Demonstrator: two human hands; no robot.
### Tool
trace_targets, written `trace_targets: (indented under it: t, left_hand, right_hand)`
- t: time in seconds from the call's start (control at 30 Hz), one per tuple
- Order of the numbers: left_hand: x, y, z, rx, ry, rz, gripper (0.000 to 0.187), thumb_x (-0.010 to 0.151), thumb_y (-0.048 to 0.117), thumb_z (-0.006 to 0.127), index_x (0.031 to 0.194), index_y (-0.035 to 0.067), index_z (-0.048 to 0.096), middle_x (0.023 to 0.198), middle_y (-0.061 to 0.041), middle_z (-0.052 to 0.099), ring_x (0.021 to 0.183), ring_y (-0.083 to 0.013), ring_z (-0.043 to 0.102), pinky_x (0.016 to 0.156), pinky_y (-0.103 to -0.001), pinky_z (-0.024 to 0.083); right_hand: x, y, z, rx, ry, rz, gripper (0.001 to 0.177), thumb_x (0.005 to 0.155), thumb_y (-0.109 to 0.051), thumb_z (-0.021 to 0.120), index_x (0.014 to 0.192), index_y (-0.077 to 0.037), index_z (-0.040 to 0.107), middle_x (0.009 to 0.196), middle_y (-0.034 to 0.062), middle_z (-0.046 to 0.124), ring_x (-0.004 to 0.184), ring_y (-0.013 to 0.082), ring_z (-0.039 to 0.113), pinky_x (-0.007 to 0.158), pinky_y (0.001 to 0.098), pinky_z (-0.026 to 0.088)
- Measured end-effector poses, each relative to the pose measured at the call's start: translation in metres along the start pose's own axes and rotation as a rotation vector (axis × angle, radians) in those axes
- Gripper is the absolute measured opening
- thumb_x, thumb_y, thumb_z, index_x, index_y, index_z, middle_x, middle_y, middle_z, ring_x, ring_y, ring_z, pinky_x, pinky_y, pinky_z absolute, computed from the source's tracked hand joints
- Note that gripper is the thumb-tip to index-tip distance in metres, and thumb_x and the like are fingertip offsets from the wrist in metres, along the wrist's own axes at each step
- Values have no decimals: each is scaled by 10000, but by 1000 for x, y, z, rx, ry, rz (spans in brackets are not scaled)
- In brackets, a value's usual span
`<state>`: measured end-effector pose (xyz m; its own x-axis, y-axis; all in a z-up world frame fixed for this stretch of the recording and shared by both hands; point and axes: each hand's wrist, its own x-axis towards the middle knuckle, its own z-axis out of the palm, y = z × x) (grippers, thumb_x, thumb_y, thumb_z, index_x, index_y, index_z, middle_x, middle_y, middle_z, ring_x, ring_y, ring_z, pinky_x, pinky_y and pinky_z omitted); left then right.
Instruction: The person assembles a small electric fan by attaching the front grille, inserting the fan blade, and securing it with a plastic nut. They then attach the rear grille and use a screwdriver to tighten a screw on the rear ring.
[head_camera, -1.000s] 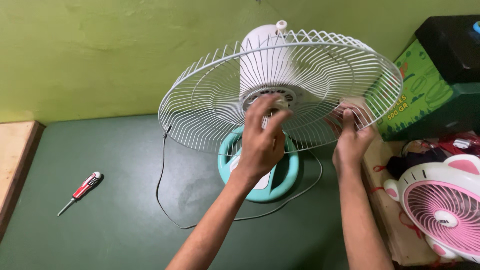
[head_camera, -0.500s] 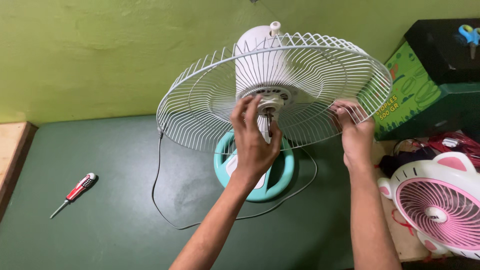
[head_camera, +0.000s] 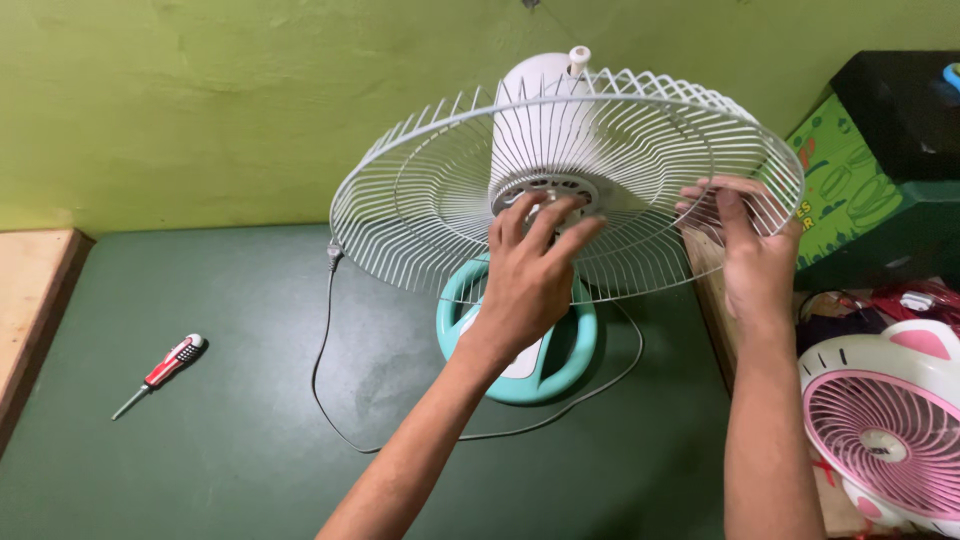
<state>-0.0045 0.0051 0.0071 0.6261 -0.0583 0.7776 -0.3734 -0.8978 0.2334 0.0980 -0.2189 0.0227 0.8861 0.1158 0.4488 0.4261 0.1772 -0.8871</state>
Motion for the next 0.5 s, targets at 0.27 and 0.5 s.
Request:
trace_targets:
  t: [0.27,0.5]
  left_hand:
    - [-5,4,2,-182,131,-268,615,865,86,719,1416,-5,461,1387,-256,433,1288,-434,444,1101,-532,390]
    - [-5,4,5,-147,110,-142,559,925,-13,635,1455,-59,465,1454,-256,412,1359,-430,436,1173,-529,384]
  right_hand:
    - [2,8,-7,34,-23,35,219,1117,-200,612,1174,8,650,1082,148,726,974,248,739,877,389,633]
    - [2,11,-7,16,-11,18,234,1121,-203,622,1170,22,660,1067,159,725,958,257,743,907,403,647]
